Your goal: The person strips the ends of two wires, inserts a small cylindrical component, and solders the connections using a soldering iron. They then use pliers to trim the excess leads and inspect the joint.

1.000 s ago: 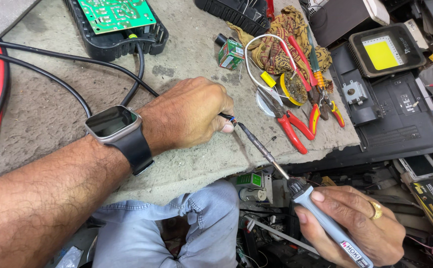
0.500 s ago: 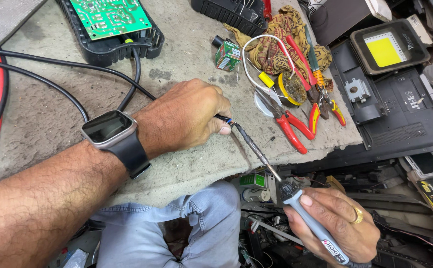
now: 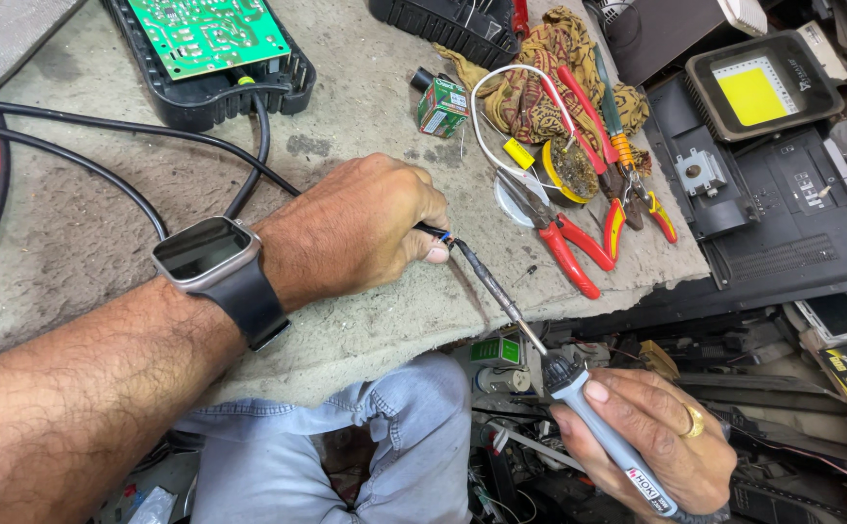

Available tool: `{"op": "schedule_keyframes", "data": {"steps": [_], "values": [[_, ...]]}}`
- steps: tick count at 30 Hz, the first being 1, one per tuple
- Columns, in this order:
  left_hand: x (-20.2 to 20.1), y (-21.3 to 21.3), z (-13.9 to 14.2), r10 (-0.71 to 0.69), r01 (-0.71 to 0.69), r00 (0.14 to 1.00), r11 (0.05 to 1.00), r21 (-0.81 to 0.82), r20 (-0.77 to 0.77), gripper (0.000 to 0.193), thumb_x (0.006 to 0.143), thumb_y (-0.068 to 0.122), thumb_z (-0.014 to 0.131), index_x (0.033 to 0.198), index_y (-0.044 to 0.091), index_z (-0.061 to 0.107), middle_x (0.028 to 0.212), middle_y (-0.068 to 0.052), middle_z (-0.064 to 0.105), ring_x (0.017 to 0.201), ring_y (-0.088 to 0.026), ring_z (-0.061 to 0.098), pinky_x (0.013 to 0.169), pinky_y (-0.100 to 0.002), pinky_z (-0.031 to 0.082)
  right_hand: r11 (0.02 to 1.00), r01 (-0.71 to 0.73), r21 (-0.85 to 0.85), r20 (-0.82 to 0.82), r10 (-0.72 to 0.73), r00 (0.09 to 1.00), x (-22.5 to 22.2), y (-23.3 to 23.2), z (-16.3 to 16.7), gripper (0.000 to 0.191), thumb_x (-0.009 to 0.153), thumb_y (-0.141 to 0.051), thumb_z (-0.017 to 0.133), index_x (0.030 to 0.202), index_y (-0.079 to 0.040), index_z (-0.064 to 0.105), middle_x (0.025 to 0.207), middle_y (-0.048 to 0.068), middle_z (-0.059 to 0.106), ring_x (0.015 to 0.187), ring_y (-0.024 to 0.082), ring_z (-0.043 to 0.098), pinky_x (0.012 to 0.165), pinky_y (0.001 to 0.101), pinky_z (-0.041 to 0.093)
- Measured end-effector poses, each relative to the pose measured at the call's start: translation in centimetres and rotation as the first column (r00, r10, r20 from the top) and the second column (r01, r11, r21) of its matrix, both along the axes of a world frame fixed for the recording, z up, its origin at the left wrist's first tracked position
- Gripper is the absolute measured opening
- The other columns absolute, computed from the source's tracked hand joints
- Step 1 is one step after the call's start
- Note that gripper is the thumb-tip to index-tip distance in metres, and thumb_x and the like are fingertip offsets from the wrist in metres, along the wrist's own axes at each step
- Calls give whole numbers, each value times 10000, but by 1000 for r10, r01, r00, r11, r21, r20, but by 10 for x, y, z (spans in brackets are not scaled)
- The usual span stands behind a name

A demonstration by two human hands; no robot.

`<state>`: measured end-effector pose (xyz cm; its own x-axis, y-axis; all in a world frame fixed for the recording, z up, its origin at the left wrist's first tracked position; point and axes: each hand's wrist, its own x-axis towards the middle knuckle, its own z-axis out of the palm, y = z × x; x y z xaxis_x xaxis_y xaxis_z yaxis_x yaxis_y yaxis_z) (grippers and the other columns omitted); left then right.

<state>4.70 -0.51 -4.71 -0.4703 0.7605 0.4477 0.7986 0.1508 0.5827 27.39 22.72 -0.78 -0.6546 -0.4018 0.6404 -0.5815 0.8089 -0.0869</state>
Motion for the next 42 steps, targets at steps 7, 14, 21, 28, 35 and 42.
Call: {"op": "schedule_keyframes", "data": {"steps": [7,14,21,28,35,42], "values": [[0,0,-1,-1,1,1000,1000,4,-1,243,802,255,785,919,43,761,931,-164,724,938,-399,674,803,-504,517,995,71,-71,9,-70,997,5,0,-9,429,728,-16,887,1084,22,649,886,162,716,832,272,768,750,382,648],[0,1,-2,3,-3,1000,1000,1,5,251,803,255,788,925,38,759,940,-167,723,939,-401,672,804,-502,518,990,97,-107,29,-94,995,7,1,-13,384,765,-19,861,1077,36,644,895,175,728,837,266,774,742,365,638],[-1,1,-3,-9,9,1000,1000,19,-7,251,802,250,790,929,36,758,938,-173,720,937,-405,671,802,-503,518,959,154,-239,33,-150,988,11,11,-26,363,806,-30,845,1107,46,659,930,174,738,834,222,766,748,325,632],[0,1,-3,-16,16,1000,999,28,-16,245,804,254,791,919,40,758,928,-173,717,930,-407,670,795,-503,519,802,188,-566,122,-144,982,20,16,-37,295,894,0,824,1144,87,692,996,222,739,856,217,750,791,288,619],[0,0,-2,-4,5,1000,1000,25,-28,263,799,269,797,913,36,754,928,-175,719,929,-412,668,792,-506,520,688,206,-696,215,-74,974,16,13,-20,232,939,32,763,1140,122,690,984,247,738,819,248,766,785,340,663],[2,-2,1,16,-16,1000,1000,21,-17,265,787,273,809,904,40,763,901,-177,723,911,-410,677,786,-496,528,720,251,-647,312,-51,949,4,20,17,180,975,56,750,1116,151,691,939,249,740,782,237,755,791,316,642]]}}
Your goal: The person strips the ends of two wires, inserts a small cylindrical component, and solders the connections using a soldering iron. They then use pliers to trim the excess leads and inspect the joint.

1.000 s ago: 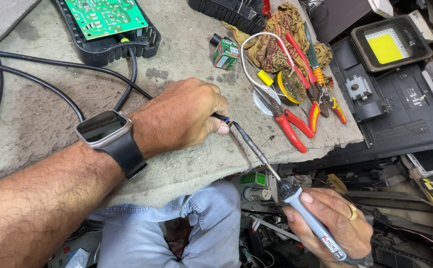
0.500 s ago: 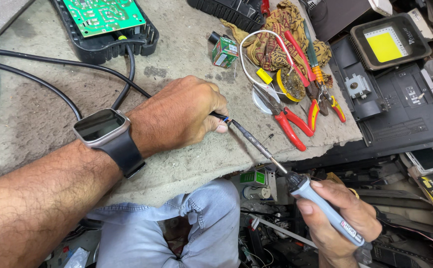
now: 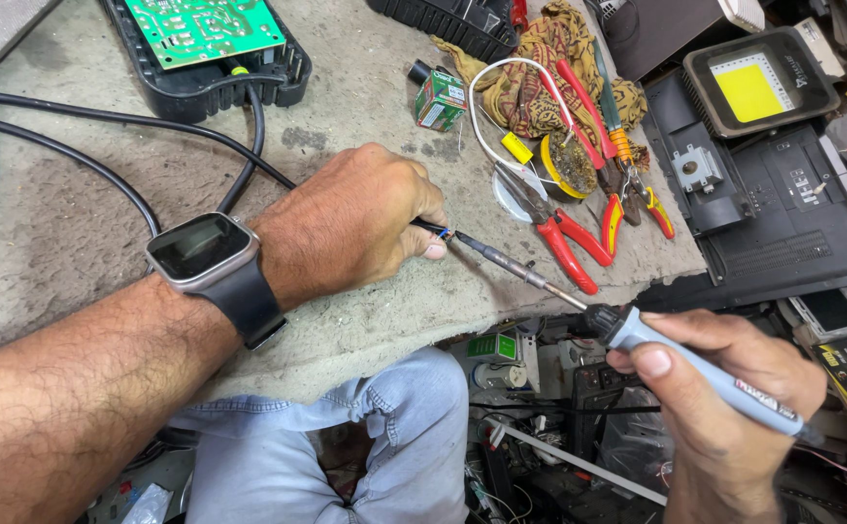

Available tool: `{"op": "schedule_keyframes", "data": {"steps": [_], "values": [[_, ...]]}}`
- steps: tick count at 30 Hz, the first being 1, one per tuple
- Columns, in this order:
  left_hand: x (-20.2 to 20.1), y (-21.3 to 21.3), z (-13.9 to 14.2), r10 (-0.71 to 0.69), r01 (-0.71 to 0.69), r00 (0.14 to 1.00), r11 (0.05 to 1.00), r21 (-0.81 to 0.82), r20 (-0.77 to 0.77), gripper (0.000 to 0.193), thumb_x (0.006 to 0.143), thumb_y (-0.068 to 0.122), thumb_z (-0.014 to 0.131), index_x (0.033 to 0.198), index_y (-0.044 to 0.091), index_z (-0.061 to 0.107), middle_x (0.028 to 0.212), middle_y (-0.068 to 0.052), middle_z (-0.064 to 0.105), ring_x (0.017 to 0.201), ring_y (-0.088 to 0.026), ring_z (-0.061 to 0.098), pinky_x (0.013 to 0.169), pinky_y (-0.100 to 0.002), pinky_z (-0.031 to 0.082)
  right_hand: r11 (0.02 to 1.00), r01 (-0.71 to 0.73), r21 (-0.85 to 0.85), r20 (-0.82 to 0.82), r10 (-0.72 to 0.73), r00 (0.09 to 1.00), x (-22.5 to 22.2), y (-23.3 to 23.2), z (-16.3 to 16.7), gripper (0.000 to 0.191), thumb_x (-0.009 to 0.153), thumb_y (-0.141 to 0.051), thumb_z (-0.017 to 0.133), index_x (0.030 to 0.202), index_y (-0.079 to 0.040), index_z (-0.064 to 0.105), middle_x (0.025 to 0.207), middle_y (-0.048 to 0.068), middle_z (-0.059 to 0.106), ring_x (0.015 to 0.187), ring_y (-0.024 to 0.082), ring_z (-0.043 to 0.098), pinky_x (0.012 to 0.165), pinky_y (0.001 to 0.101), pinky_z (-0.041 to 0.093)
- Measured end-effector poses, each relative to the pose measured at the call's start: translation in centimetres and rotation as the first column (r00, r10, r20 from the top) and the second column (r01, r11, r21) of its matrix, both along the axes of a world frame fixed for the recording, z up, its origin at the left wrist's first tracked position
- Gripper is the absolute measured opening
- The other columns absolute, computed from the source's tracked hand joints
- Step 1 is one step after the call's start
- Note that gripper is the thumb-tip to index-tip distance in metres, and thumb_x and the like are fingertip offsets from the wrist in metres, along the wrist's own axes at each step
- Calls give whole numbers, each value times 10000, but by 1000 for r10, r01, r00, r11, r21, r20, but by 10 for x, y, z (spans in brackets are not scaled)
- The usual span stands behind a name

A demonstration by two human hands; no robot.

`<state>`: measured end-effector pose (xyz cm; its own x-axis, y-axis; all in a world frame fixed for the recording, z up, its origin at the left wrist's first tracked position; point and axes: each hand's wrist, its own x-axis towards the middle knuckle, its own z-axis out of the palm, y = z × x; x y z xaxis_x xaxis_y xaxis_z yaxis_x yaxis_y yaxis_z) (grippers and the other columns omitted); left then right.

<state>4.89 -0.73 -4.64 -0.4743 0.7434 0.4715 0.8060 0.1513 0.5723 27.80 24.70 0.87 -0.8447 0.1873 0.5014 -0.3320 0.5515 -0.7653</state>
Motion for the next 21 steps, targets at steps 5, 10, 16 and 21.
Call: {"op": "schedule_keyframes", "data": {"steps": [5,10,16,21], "values": [[-1,0,2,10,-9,1000,1000,-6,24,254,774,264,820,908,53,777,881,-178,726,886,-408,682,764,-496,533,1000,24,5,137,-25,990,-16,6,32,132,941,99,729,1047,167,687,928,270,731,762,267,749,749,343,644],[-1,0,1,11,-11,999,1000,6,36,236,765,246,826,890,50,780,854,-175,727,875,-403,686,760,-494,532,984,-115,-137,143,134,981,-39,18,47,147,912,84,708,1044,146,701,910,267,728,723,273,748,724,366,657],[-2,2,-1,-4,3,1000,999,33,19,238,765,238,832,889,41,780,860,-178,727,876,-402,689,757,-488,532,961,-206,-185,145,234,961,-52,35,47,118,980,67,693,1024,177,685,914,297,716,687,300,732,665,376,644],[-3,3,-2,-23,22,1000,999,45,3,242,764,236,830,893,37,781,894,-180,734,889,-407,688,765,-490,529,962,-179,-205,119,206,971,-54,34,45,99,953,67,708,994,157,694,896,278,718,680,289,730,654,370,641]]}}
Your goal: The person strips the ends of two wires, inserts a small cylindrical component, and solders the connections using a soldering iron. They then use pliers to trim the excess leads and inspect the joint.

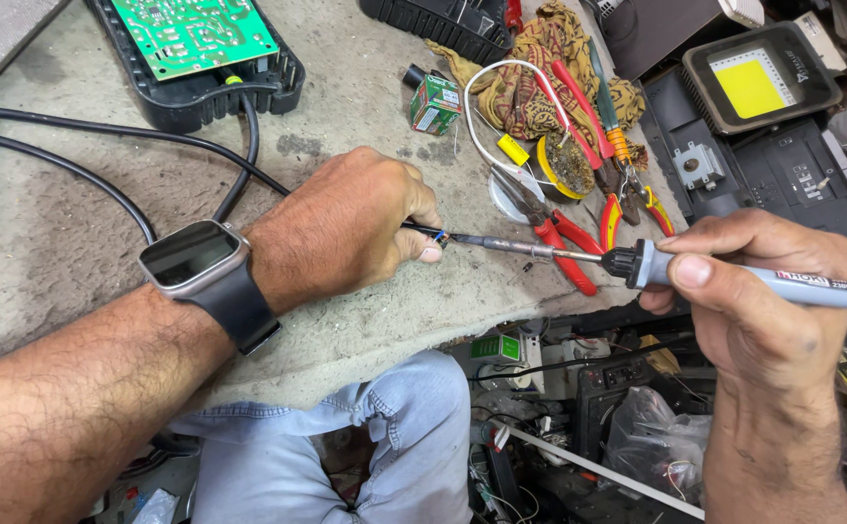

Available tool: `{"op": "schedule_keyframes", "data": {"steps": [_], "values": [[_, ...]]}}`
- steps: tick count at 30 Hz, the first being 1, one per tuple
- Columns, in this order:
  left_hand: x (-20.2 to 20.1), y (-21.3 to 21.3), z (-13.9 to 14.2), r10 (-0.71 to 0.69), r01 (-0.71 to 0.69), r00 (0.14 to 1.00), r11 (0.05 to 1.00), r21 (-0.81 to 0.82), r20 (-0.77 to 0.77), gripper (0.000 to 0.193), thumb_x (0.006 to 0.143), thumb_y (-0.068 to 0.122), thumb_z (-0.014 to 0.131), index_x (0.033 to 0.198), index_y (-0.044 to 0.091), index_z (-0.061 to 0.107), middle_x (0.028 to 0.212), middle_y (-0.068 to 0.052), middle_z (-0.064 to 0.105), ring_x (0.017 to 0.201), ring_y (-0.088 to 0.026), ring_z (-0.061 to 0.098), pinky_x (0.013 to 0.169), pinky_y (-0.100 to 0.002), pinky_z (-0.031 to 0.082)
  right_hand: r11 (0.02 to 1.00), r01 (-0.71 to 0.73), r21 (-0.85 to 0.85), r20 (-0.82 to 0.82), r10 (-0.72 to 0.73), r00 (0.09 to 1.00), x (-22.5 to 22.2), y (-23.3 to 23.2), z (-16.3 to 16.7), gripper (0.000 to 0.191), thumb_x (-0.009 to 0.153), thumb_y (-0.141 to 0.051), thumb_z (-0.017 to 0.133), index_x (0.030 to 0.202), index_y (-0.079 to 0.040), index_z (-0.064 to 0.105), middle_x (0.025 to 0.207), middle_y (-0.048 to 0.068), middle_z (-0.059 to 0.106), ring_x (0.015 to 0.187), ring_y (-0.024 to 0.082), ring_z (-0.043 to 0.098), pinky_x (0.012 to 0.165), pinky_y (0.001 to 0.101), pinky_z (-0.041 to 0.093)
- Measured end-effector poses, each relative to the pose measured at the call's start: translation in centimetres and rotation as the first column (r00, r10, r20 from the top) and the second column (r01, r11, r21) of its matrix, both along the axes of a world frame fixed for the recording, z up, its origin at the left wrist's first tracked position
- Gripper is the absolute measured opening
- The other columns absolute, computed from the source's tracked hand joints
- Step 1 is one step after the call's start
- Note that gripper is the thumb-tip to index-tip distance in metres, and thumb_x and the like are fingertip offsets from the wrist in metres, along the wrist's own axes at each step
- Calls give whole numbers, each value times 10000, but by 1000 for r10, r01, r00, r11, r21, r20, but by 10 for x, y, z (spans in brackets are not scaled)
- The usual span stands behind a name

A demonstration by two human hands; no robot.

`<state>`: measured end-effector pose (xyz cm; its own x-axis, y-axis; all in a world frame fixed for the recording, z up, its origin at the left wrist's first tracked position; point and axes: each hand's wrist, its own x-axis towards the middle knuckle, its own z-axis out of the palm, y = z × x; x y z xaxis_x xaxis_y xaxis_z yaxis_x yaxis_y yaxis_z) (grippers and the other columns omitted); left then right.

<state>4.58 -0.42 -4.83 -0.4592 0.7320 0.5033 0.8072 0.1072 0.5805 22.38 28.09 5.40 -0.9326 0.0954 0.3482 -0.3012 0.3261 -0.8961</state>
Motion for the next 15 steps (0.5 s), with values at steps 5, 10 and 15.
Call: {"op": "schedule_keyframes", "data": {"steps": [5,10,15], "values": [[0,1,0,-23,23,1000,1000,1,20,235,776,224,818,914,37,779,918,-177,740,900,-401,692,785,-481,534,996,17,84,-20,-15,1000,2,-6,5,108,884,74,729,977,124,707,913,246,726,734,250,737,705,322,631],[0,0,0,-25,25,999,1000,-4,35,238,777,229,816,917,41,779,928,-169,743,910,-395,695,791,-476,537,987,23,160,-41,-16,999,2,-7,7,134,858,80,736,990,103,724,944,225,731,807,210,715,796,265,578],[0,0,1,-24,25,999,1000,-15,36,232,776,220,810,924,44,781,938,-163,747,916,-401,690,785,-488,531,983,39,179,-63,-28,998,3,-7,6,139,845,72,743,982,88,729,944,214,732,829,208,711,818,266,571]]}}
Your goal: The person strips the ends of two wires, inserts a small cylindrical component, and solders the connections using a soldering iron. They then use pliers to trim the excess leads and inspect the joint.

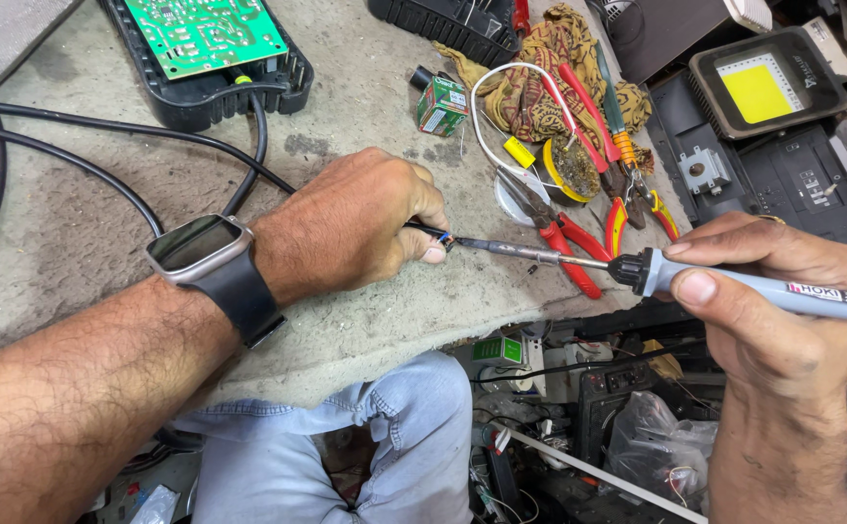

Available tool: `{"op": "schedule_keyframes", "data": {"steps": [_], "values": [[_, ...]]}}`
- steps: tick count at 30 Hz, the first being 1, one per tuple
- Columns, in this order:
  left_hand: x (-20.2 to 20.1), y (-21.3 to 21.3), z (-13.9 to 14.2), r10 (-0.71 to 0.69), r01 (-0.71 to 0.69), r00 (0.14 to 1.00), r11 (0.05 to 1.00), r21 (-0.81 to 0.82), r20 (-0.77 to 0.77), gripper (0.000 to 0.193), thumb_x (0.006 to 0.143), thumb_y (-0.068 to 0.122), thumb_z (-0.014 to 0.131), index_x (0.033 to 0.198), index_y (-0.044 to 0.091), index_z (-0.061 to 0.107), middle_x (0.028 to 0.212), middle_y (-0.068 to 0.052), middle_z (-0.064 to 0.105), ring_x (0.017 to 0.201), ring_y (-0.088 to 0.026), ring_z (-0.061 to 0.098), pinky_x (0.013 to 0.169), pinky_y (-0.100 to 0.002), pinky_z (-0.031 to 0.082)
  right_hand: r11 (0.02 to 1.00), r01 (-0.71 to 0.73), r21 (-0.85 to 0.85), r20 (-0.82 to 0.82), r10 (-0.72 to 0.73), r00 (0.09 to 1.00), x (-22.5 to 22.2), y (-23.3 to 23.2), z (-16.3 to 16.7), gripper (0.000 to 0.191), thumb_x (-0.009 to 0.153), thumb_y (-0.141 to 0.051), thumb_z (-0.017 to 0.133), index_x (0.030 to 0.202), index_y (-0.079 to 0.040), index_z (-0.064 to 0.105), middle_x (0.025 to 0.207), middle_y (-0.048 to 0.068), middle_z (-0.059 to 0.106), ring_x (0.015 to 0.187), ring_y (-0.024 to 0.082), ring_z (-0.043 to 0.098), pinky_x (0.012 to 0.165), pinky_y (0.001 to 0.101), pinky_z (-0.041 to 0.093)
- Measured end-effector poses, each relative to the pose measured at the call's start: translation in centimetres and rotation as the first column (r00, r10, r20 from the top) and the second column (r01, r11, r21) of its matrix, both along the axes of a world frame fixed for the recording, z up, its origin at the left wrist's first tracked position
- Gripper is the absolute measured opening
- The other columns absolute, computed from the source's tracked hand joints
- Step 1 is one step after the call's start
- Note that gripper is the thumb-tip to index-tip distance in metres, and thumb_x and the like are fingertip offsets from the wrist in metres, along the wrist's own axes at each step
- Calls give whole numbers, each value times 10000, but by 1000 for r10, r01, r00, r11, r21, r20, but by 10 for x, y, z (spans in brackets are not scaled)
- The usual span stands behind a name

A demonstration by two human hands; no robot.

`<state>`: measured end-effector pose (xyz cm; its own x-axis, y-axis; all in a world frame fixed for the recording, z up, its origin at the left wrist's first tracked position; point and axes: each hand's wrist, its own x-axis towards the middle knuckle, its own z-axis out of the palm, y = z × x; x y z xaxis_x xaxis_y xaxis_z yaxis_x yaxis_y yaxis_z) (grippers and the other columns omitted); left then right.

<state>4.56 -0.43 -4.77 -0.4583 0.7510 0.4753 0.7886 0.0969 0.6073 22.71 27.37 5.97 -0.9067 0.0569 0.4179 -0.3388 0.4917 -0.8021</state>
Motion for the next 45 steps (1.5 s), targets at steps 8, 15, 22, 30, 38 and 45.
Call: {"op": "schedule_keyframes", "data": {"steps": [8,15,22,30,38,45], "values": [[1,0,5,26,-25,999,999,-32,31,238,775,231,811,934,58,776,953,-153,751,935,-382,695,794,-485,528,986,-91,-142,-128,73,989,13,33,-13,145,940,11,726,1065,85,719,989,226,733,800,258,722,777,321,618],[7,-1,14,37,-25,997,987,-156,70,200,799,215,779,926,61,774,901,-140,761,836,-340,721,747,-443,547,749,169,-641,-405,-516,755,123,104,-76,131,1040,-86,641,931,-26,599,887,140,674,671,270,631,553,321,470],[12,17,-18,115,-89,970,988,-129,213,235,800,161,800,1024,89,811,865,-52,715,744,-189,682,674,-323,567,212,482,-850,-20,-928,373,182,135,-156,137,893,-138,667,810,-93,567,672,44,595,508,136,562,419,245,402],[16,9,-6,134,-97,980,967,-234,146,259,775,199,820,1017,107,823,875,-56,761,769,-192,671,684,-332,550,331,559,-760,46,-831,554,113,162,-194,127,911,-130,714,865,-73,611,752,60,657,566,132,598,473,239,438],[20,7,27,0,2,1000,998,-67,19,205,798,180,802,961,56,784,876,-103,740,827,-280,713,708,-374,556,251,577,-777,466,-385,796,57,110,-231,363,906,-391,721,964,-36,674,718,62,675,575,145,628,515,256,496],[22,-2,30,29,-28,999,999,-33,31,207,815,168,805,984,51,777,900,-121,743,795,-288,738,685,-379,569,790,535,300,-400,-405,822,47,22,-138,217,1050,-147,751,1183,-3,658,980,101,718,821,185,709,787,275,571]]}}
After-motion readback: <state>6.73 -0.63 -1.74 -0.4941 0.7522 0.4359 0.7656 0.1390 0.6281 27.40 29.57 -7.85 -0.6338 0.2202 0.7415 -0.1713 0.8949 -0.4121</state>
